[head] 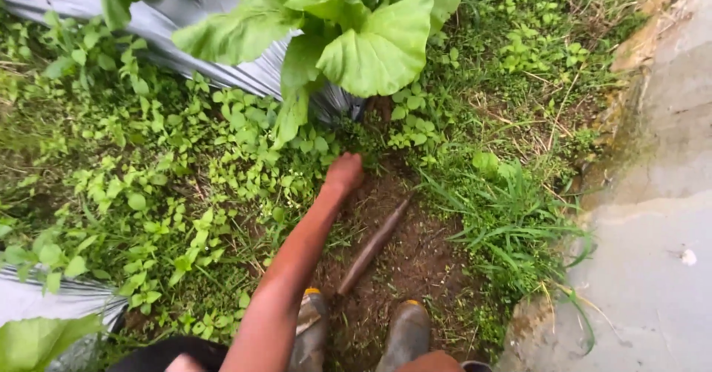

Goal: The person uses a hoe to loosen soil and remove weeds from a garden bed. They repeatedly strike the ground near a large leafy plant and pull out the uprooted weeds by hand, clearing the area along a concrete wall.

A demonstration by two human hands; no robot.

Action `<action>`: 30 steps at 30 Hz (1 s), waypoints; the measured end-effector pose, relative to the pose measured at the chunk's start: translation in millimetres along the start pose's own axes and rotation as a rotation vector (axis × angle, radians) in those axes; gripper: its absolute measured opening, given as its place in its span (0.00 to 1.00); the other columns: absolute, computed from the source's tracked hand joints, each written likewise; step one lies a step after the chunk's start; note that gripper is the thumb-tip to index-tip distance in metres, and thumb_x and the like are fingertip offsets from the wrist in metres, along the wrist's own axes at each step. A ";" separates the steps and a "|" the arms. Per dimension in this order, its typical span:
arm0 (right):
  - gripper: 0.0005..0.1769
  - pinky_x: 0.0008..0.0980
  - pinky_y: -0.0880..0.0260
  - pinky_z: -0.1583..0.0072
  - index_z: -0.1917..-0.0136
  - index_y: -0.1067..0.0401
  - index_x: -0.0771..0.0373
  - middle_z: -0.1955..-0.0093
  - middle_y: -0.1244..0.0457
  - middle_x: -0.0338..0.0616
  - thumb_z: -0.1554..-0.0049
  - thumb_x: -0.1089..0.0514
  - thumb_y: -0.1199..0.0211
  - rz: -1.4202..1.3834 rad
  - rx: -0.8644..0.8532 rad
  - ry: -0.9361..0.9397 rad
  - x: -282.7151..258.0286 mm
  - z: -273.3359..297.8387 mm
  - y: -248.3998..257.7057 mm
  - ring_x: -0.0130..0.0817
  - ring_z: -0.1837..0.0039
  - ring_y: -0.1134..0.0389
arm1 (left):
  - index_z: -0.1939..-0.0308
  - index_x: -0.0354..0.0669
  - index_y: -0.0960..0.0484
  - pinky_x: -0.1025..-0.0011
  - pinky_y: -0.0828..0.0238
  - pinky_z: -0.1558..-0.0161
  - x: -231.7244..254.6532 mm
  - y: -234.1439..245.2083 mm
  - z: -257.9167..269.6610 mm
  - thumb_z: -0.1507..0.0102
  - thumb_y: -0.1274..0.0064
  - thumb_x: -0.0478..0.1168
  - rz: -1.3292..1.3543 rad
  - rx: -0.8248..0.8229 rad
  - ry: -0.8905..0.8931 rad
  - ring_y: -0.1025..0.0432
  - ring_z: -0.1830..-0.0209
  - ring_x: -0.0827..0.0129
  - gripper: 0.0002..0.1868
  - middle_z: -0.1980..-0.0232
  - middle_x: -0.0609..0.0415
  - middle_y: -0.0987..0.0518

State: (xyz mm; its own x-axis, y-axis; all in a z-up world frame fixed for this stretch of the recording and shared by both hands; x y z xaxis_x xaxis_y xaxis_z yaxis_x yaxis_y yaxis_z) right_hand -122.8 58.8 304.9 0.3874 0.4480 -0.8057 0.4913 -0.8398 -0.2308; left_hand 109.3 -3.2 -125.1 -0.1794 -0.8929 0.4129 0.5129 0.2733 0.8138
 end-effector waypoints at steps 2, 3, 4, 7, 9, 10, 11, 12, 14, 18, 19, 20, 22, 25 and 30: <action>0.25 0.51 0.51 0.30 0.43 0.32 0.59 0.42 0.33 0.45 0.49 0.50 0.30 0.157 0.025 -0.068 -16.7 -36.8 59.8 0.43 0.33 0.37 | 0.58 0.34 0.12 0.44 0.18 0.61 -12.8 1.4 -3.5 0.44 0.44 0.35 0.037 0.056 0.018 0.18 0.58 0.37 0.13 0.59 0.32 0.15; 0.23 0.51 0.48 0.29 0.44 0.30 0.59 0.43 0.32 0.45 0.50 0.51 0.29 0.235 0.046 -0.108 -21.0 -46.7 90.9 0.43 0.34 0.35 | 0.58 0.35 0.11 0.41 0.19 0.60 -18.8 -5.0 1.4 0.43 0.45 0.39 0.126 0.162 0.087 0.18 0.58 0.36 0.14 0.62 0.32 0.15; 0.22 0.50 0.45 0.29 0.45 0.28 0.60 0.44 0.31 0.45 0.50 0.52 0.28 0.312 0.068 -0.149 -30.9 -58.8 121.5 0.43 0.35 0.34 | 0.57 0.36 0.11 0.38 0.21 0.60 -25.2 -12.1 6.2 0.43 0.46 0.42 0.215 0.268 0.157 0.19 0.58 0.36 0.16 0.65 0.32 0.16; 0.18 0.47 0.36 0.29 0.48 0.22 0.60 0.48 0.29 0.46 0.51 0.57 0.24 0.527 0.115 -0.277 7.6 -24.8 192.9 0.42 0.38 0.31 | 0.48 0.12 0.21 0.30 0.29 0.45 73.2 122.1 155.8 0.41 0.56 0.30 0.625 0.308 0.037 0.28 0.47 0.14 0.22 0.52 0.07 0.24; 0.27 0.48 0.37 0.28 0.39 0.29 0.62 0.43 0.31 0.48 0.49 0.54 0.26 0.524 0.627 -0.594 54.7 26.1 240.3 0.43 0.34 0.33 | 0.47 0.28 0.20 0.35 0.25 0.47 14.2 34.7 84.6 0.39 0.56 0.37 0.547 0.301 0.118 0.25 0.48 0.25 0.20 0.53 0.19 0.20; 0.36 0.49 0.38 0.28 0.29 0.35 0.64 0.38 0.33 0.51 0.46 0.51 0.27 0.492 1.149 -0.905 77.0 60.5 263.5 0.43 0.30 0.36 | 0.46 0.43 0.18 0.40 0.21 0.49 -12.2 -10.3 59.4 0.36 0.56 0.43 0.470 0.289 0.198 0.21 0.50 0.36 0.19 0.54 0.31 0.16; 0.36 0.49 0.38 0.28 0.29 0.35 0.64 0.38 0.33 0.51 0.46 0.51 0.27 0.489 1.145 -0.904 114.7 96.0 274.3 0.43 0.30 0.36 | 0.46 0.43 0.18 0.40 0.21 0.49 -7.0 -4.9 62.9 0.36 0.56 0.43 0.469 0.293 0.201 0.21 0.50 0.36 0.19 0.54 0.31 0.16; 0.26 0.48 0.37 0.31 0.39 0.32 0.63 0.44 0.34 0.51 0.44 0.48 0.32 0.709 1.168 -1.068 147.6 137.3 281.1 0.44 0.34 0.34 | 0.48 0.42 0.17 0.42 0.20 0.51 -2.8 0.8 67.1 0.37 0.55 0.42 0.479 0.336 0.245 0.21 0.50 0.37 0.18 0.53 0.33 0.16; 0.20 0.48 0.36 0.34 0.48 0.29 0.62 0.49 0.35 0.51 0.42 0.44 0.37 0.932 1.170 -1.236 220.5 231.2 285.5 0.45 0.38 0.33 | 0.50 0.42 0.16 0.43 0.19 0.53 11.9 13.5 84.8 0.37 0.55 0.41 0.489 0.376 0.300 0.21 0.50 0.39 0.17 0.52 0.36 0.16; 0.41 0.44 0.37 0.33 0.38 0.38 0.61 0.50 0.33 0.48 0.54 0.39 0.24 0.684 1.188 -1.334 312.4 300.0 282.5 0.44 0.36 0.32 | 0.56 0.41 0.16 0.60 0.22 0.50 42.4 49.9 82.3 0.44 0.43 0.43 0.178 0.827 0.133 0.29 0.42 0.54 0.15 0.45 0.44 0.24; 0.43 0.41 0.31 0.39 0.43 0.35 0.58 0.61 0.29 0.40 0.61 0.35 0.19 0.853 1.161 -1.355 307.5 292.2 273.7 0.42 0.43 0.27 | 0.60 0.47 0.16 0.64 0.25 0.49 51.0 49.9 75.7 0.45 0.40 0.46 0.046 0.930 0.008 0.30 0.43 0.59 0.13 0.45 0.48 0.23; 0.43 0.41 0.31 0.39 0.43 0.35 0.58 0.61 0.29 0.40 0.61 0.35 0.19 0.855 1.159 -1.358 312.9 299.4 273.2 0.42 0.43 0.27 | 0.60 0.47 0.16 0.64 0.25 0.49 58.2 43.9 69.3 0.45 0.40 0.46 0.048 0.928 0.011 0.30 0.43 0.59 0.13 0.45 0.48 0.23; 0.39 0.44 0.28 0.40 0.41 0.34 0.55 0.52 0.32 0.41 0.61 0.45 0.20 0.985 1.202 -1.349 328.1 303.3 270.4 0.40 0.43 0.27 | 0.53 0.49 0.18 0.59 0.29 0.49 68.8 40.3 55.4 0.47 0.37 0.48 -0.182 0.892 -0.134 0.30 0.43 0.59 0.20 0.42 0.51 0.23; 0.43 0.43 0.29 0.38 0.37 0.32 0.46 0.48 0.31 0.36 0.62 0.33 0.23 1.070 1.180 -1.473 305.6 289.5 261.8 0.39 0.39 0.28 | 0.38 0.47 0.22 0.55 0.29 0.42 87.3 78.2 75.8 0.38 0.41 0.47 -0.192 0.654 0.031 0.28 0.39 0.54 0.24 0.34 0.45 0.25; 0.31 0.45 0.27 0.50 0.40 0.31 0.52 0.56 0.31 0.45 0.57 0.49 0.31 0.640 1.294 -1.294 251.9 238.4 268.4 0.42 0.53 0.28 | 0.39 0.40 0.24 0.62 0.25 0.50 37.1 9.3 42.8 0.35 0.43 0.46 -0.268 0.618 0.202 0.24 0.49 0.57 0.24 0.44 0.47 0.24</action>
State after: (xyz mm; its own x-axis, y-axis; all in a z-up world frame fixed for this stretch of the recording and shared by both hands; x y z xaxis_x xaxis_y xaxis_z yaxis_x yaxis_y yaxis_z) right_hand -79.3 -126.8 -90.1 -0.7703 0.0778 -0.6329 -0.4856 -0.7149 0.5032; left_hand 71.5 -18.5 -84.8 -0.0427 -0.9905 0.1305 -0.1087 0.1344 0.9849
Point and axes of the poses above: each hand's wrist, its own z-axis away from the middle knuckle, its own y-axis out of the back of the hand, x = y × z, the point moved 2 cm from there along -z, towards the middle knuckle
